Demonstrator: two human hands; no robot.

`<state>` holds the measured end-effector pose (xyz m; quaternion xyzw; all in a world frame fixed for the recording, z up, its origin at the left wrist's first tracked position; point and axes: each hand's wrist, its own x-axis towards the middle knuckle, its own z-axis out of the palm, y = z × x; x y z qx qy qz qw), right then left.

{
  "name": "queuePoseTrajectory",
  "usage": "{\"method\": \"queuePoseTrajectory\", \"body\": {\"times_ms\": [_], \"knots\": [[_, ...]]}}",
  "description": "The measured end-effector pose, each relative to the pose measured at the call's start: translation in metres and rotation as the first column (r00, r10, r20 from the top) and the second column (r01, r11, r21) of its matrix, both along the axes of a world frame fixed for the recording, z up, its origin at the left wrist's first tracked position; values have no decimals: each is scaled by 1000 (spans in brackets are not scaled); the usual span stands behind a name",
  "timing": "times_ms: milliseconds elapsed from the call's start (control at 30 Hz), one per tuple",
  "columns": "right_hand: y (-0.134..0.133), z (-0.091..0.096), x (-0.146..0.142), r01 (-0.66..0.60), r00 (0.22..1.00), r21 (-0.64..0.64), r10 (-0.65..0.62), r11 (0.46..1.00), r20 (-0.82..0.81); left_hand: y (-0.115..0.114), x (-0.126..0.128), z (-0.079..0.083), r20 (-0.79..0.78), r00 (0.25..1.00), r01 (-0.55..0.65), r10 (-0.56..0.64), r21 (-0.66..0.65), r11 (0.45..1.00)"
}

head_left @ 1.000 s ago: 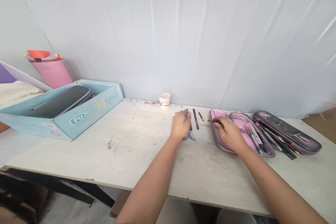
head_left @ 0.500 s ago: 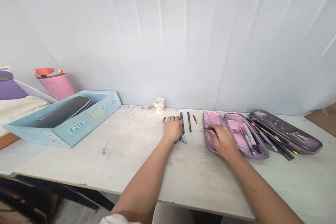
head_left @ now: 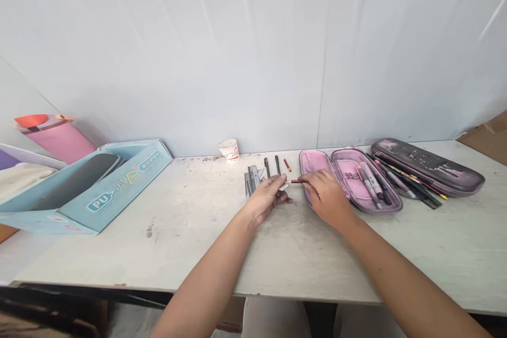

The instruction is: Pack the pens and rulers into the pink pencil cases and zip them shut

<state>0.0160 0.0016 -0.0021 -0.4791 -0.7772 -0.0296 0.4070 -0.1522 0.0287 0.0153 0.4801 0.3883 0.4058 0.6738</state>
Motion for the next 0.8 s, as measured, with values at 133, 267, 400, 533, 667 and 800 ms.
{"method": "queuePoseTrajectory", "body": {"times_ms": [133, 267, 400, 533, 667, 800], "knots": [[0, -2, -1, 2, 991, -21, 1, 1000, 132, -1, 1, -8, -217, 976, 39, -27, 52, 998], [1, -4, -5, 3, 988, -29, 1, 1000, 151, -6, 3, -6, -210, 976, 91, -62, 130, 987], [1, -5, -4, 56, 987, 17, -58, 998, 148, -12, 4, 3, -135, 976, 197, -171, 213, 957], [-4, -1, -4, 104, 969, 95, -122, 990, 214, -15, 6, 3, -162, 969, 229, -189, 289, 930], [-11, 4, -7, 171, 962, 77, -184, 982, 201, -14, 8, -4, -224, 957, 260, -183, 386, 885], [-11, 10, -4, 84, 996, -199, -85, 976, 6, -15, 7, -4, -306, 934, 309, -185, 431, 848]]}}
